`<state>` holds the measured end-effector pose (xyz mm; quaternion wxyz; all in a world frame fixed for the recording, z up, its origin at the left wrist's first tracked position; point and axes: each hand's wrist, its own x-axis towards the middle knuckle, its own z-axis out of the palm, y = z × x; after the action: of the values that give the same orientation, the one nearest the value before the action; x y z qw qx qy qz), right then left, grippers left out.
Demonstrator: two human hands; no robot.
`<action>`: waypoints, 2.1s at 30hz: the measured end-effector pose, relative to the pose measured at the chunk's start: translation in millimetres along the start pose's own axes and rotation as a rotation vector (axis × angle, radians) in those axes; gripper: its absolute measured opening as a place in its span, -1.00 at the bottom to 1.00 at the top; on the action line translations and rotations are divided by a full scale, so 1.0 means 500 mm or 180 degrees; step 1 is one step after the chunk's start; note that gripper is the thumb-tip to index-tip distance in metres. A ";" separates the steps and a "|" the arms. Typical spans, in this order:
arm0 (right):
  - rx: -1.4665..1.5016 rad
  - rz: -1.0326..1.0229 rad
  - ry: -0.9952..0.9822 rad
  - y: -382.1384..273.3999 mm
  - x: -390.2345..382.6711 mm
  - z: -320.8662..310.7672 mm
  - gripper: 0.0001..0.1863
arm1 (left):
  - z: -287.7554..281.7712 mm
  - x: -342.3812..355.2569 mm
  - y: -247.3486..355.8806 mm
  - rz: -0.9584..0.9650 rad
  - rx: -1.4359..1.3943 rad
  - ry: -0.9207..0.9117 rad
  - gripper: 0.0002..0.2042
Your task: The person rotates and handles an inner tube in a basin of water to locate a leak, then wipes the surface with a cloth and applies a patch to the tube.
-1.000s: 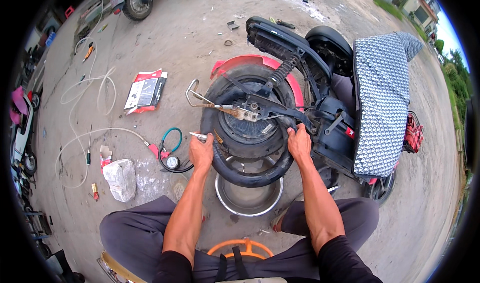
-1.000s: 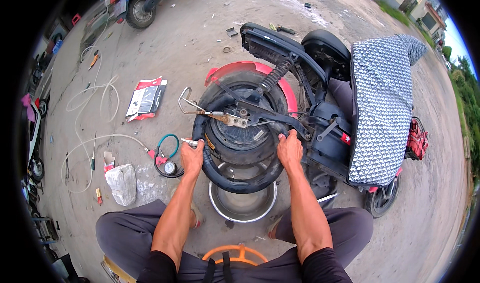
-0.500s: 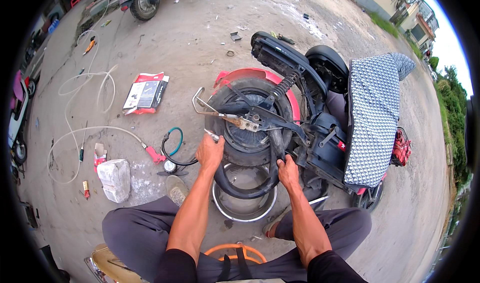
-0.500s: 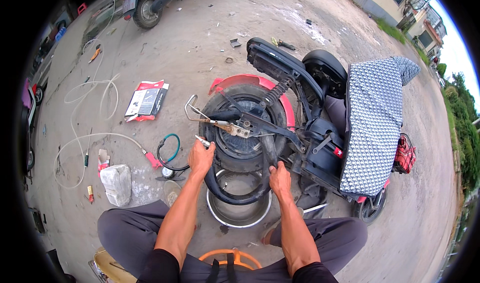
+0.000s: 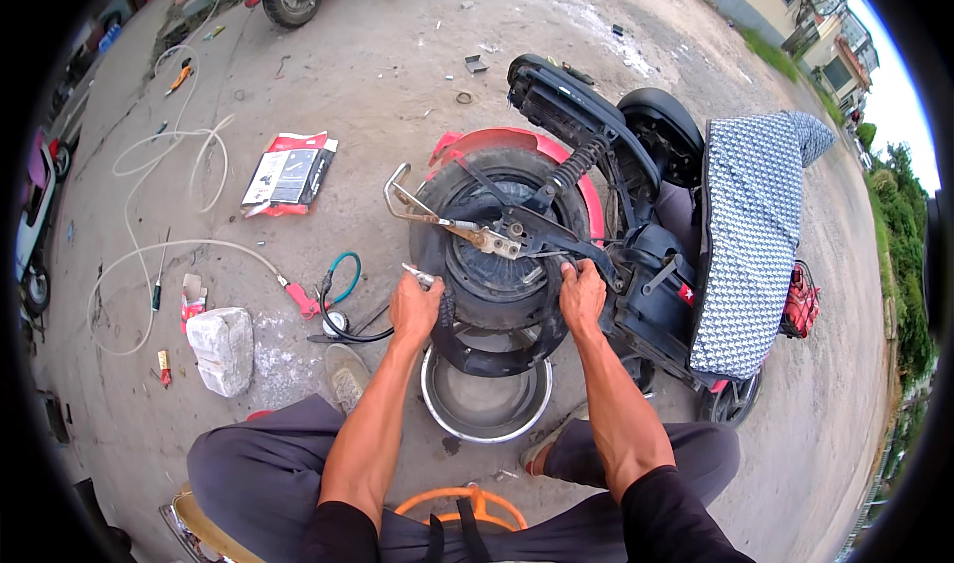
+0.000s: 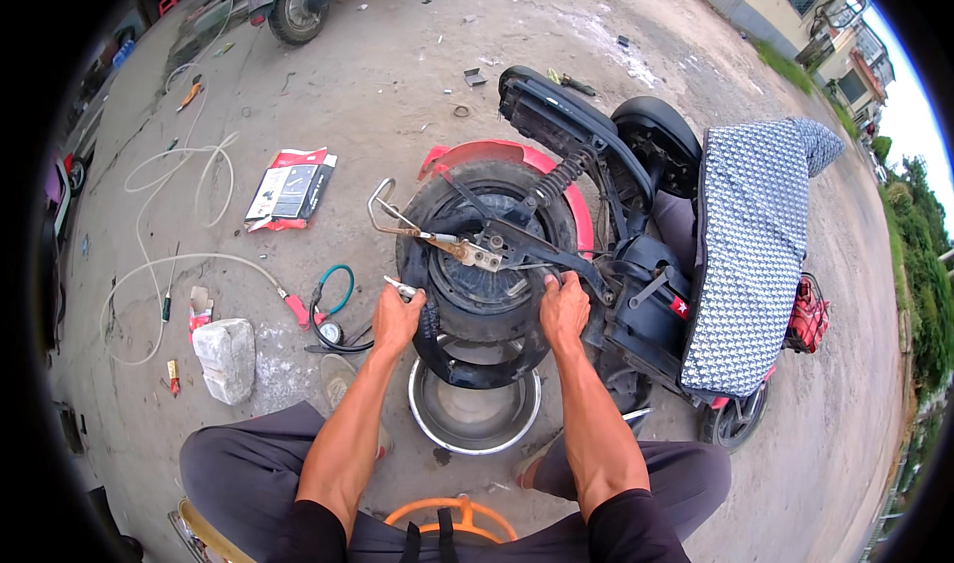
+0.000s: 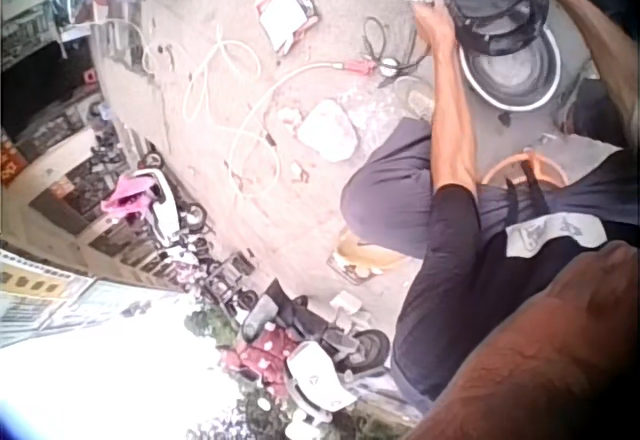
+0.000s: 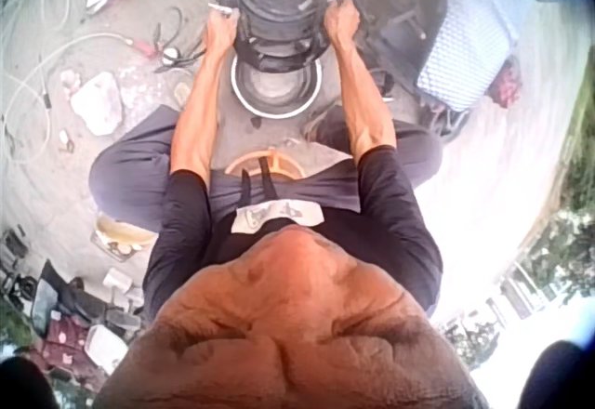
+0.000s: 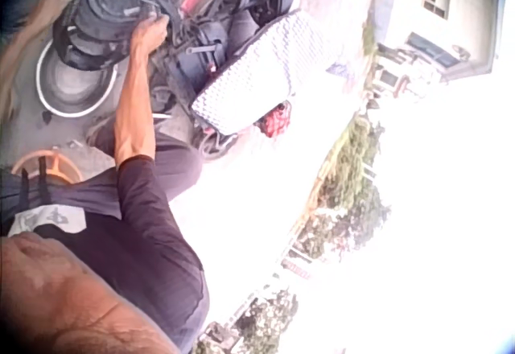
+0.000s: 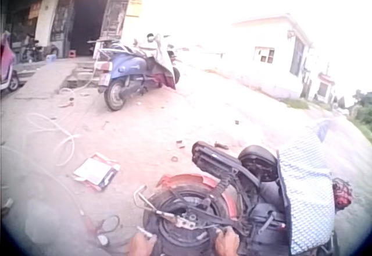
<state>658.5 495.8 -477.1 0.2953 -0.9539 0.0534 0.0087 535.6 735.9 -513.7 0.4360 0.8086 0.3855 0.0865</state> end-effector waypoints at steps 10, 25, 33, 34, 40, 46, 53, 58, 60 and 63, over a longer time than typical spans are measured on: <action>-0.0007 0.0682 0.0133 0.140 -0.074 -0.067 -0.67 | 0.048 0.080 0.070 0.0206 -0.0496 -0.0179 -0.46; 0.0754 0.0316 -0.0434 0.090 -0.110 0.015 -0.38 | -0.042 -0.026 -0.044 0.0145 0.0633 -0.0263 -0.60; 0.0722 0.0159 0.0147 0.113 -0.042 -0.023 -0.58 | 0.010 0.064 0.004 0.0559 -0.0616 0.0325 -0.66; 0.0495 0.0240 0.0274 0.142 -0.041 -0.026 -0.58 | 0.012 0.075 0.026 0.0578 -0.0662 0.0330 -0.67; 0.0724 0.0591 -0.0115 0.258 -0.213 -0.011 -0.66 | 0.037 0.068 0.071 0.0585 -0.0030 -0.0101 -0.62; 0.1246 0.0867 -0.0190 0.266 -0.231 0.055 -0.66 | -0.017 0.027 0.053 0.0931 -0.0179 -0.0283 -0.61; 0.1339 0.0156 0.0523 0.155 -0.290 0.015 -0.63 | -0.055 -0.034 0.038 0.0939 -0.0395 -0.0691 -0.71; 0.2679 0.0421 -0.1435 0.046 -0.290 0.070 -0.64 | -0.044 -0.056 0.042 0.1320 -0.0612 -0.0975 -0.83; 0.2776 0.0423 -0.1543 0.013 -0.276 0.103 -0.61 | -0.042 -0.055 0.039 0.1490 -0.0302 -0.0939 -0.83; 0.3099 0.0595 -0.1698 -0.036 -0.250 0.130 -0.57 | -0.034 -0.047 0.038 0.1714 0.0245 -0.0911 -0.82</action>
<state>537.3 559.3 -514.9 0.7027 -0.6635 0.0591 0.2501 522.0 724.3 -483.9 0.4164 0.9015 0.0950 0.0694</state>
